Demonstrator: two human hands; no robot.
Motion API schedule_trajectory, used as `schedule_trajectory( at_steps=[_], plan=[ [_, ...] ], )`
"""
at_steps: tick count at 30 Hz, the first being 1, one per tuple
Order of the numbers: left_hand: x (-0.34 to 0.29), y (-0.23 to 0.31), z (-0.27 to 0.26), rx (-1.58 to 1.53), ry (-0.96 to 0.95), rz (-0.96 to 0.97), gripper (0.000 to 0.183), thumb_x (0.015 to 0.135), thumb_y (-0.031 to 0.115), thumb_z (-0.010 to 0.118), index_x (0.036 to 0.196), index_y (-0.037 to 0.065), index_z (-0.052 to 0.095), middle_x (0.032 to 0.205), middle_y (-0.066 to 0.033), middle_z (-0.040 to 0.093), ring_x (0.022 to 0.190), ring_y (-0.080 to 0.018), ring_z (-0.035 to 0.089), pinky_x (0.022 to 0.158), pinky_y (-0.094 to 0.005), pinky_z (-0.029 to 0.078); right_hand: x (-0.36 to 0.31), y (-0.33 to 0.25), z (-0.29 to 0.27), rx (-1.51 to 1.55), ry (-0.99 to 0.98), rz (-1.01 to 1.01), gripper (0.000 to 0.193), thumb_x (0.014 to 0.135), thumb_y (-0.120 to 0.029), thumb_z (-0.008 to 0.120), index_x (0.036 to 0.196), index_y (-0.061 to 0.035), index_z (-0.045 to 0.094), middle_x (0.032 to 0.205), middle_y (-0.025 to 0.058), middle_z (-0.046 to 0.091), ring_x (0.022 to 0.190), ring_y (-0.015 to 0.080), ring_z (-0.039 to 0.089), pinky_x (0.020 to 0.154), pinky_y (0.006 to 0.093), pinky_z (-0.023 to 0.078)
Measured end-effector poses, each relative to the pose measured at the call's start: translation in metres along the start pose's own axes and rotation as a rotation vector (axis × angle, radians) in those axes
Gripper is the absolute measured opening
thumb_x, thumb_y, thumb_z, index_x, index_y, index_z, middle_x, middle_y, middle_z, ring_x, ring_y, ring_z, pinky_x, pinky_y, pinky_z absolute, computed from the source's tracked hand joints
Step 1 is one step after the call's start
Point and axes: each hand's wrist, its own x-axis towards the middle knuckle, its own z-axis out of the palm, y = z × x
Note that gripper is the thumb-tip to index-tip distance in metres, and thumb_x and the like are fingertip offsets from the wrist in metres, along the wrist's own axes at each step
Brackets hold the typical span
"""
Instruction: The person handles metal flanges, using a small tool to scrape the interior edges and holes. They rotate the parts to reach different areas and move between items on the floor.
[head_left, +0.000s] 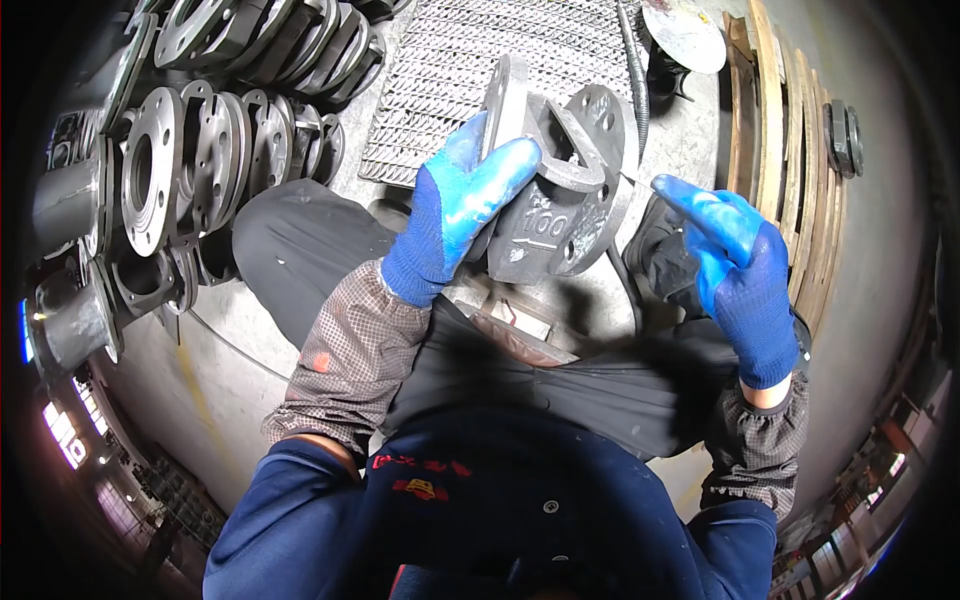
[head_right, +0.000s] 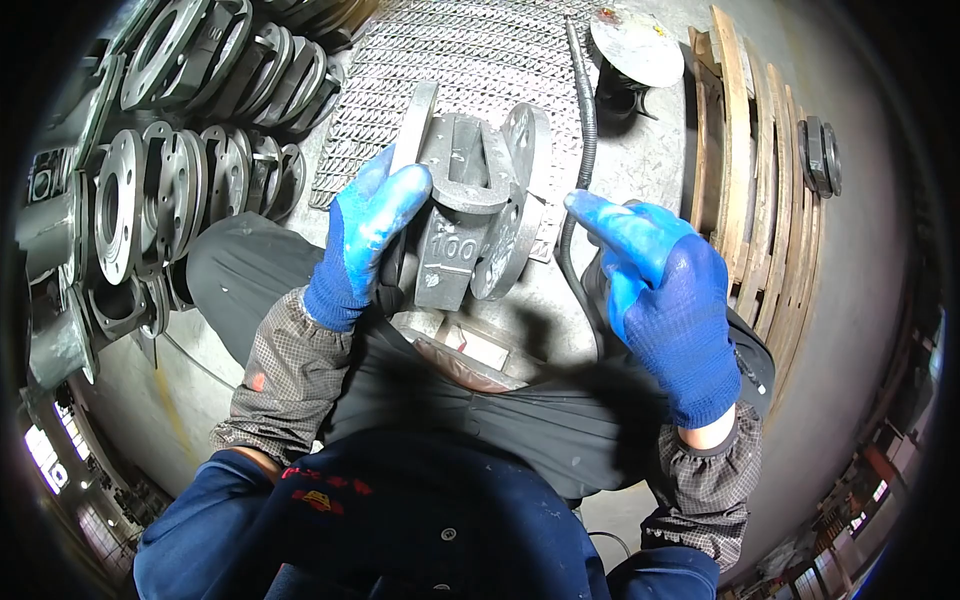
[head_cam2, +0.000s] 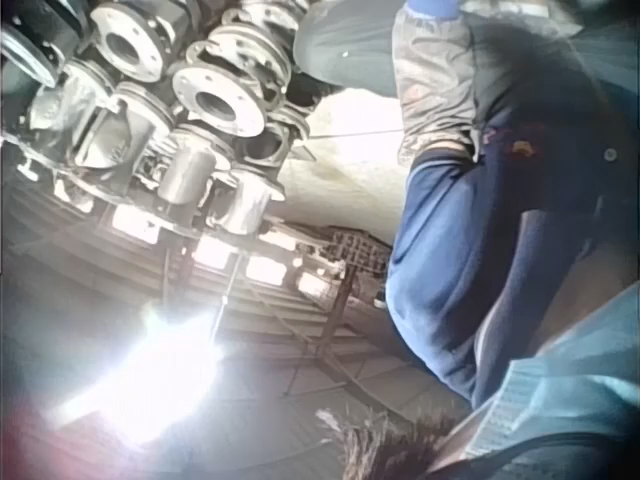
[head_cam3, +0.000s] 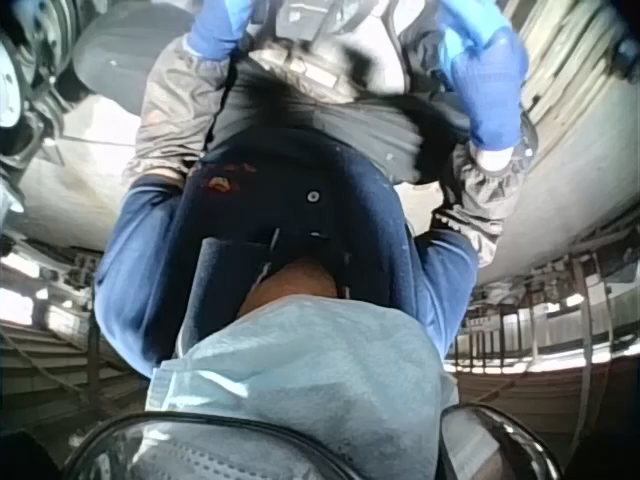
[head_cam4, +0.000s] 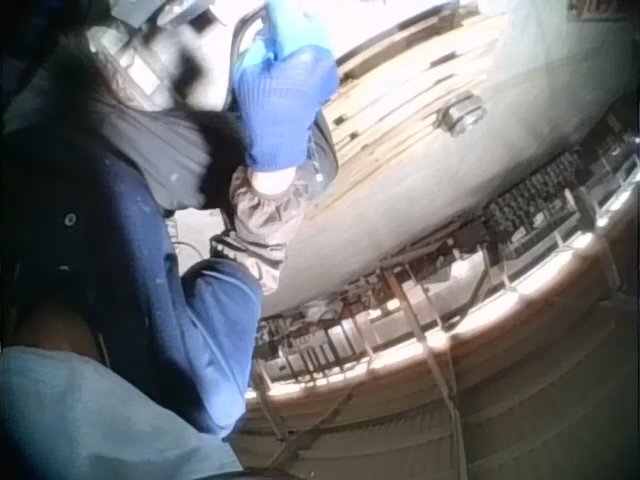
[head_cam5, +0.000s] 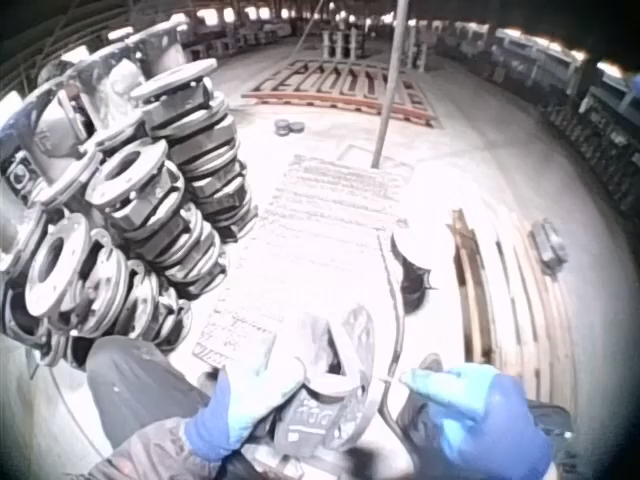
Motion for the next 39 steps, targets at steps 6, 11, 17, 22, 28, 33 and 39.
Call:
schedule_trajectory(
  at_steps=[6,11,17,22,28,33,39],
  plan=[
    [-0.003,0.01,-0.007,0.026,0.002,-0.035,0.044,0.088,0.021,0.059,0.122,-0.003,0.048,0.106,-0.0069,0.057,0.094,-0.0116,0.054,0.082,-0.0255,0.045,0.0,0.004,0.015,0.216,-0.029,-0.004,0.039,0.07,0.006,0.051,0.106,-0.0049,0.064,0.078,0.0125,0.062,0.065,0.0216,0.06,0.063,0.0278,0.047],
    [-0.003,0.01,-0.009,0.082,0.007,0.026,0.045,0.088,0.022,0.06,0.123,-0.003,0.047,0.106,-0.0077,0.057,0.095,-0.0118,0.053,0.084,-0.0256,0.044,0.015,-0.004,0.043,0.592,0.138,0.376,0.04,0.08,-0.02,0.067,0.112,0.0032,0.057,0.086,0.0109,0.065,0.067,0.0092,0.055,0.061,0.0239,0.046],
    [-0.002,0.006,-0.014,0.134,-0.038,0.033,0.042,0.089,0.022,0.058,0.121,-0.003,0.049,0.106,-0.0073,0.057,0.096,-0.0126,0.053,0.084,-0.0261,0.044,0.064,0.028,0.054,0.628,0.137,0.485,0.044,0.08,-0.034,0.067,0.106,0.0012,0.06,0.08,0.0072,0.064,0.071,0.0119,0.062,0.054,0.0221,0.046],
    [-0.005,0.005,-0.021,0.264,-0.035,0.203,0.039,0.089,0.022,0.057,0.119,-0.003,0.051,0.104,-0.0069,0.057,0.095,-0.0124,0.054,0.083,-0.0261,0.044,0.049,0.017,0.047,0.685,0.119,0.616,0.04,0.088,-0.038,0.056,0.105,-0.002,0.061,0.078,0.0057,0.065,0.056,0.0055,0.055,0.044,0.0177,0.036],
    [0.015,-0.016,-0.049,0.821,-0.102,0.772,0.036,0.091,0.013,0.052,0.126,0.004,0.049,0.107,-0.0128,0.058,0.092,-0.0191,0.059,0.081,-0.0273,0.047,0.02,0.011,0.095,0.961,0.034,0.728,0.036,0.094,-0.033,0.045,0.105,-0.0015,0.059,0.074,0.0012,0.058,0.055,0.0063,0.052,0.049,0.0165,0.039],
    [0.037,-0.025,-0.04,0.327,0.12,0.385,0.042,0.096,0.025,0.044,0.129,0.001,0.045,0.122,-0.013,0.054,0.113,-0.018,0.051,0.098,-0.0294,0.037,0.022,0.03,0.136,0.91,0.108,0.364,0.037,0.095,-0.039,0.043,0.087,-0.0042,0.055,0.06,-0.0023,0.045,0.05,0.0056,0.042,0.046,0.0205,0.038],
    [0.052,-0.009,-0.055,-0.53,0.07,-0.143,0.046,0.094,0.045,0.041,0.117,0.007,0.052,0.105,-0.0112,0.061,0.091,-0.0207,0.063,0.076,-0.0326,0.054,0.049,-0.005,0.128,1.031,0.053,0.599,0.041,0.093,-0.04,0.046,0.1,-0.0016,0.058,0.066,-0.0007,0.05,0.054,0.006,0.047,0.046,0.0209,0.04]
  ],
)
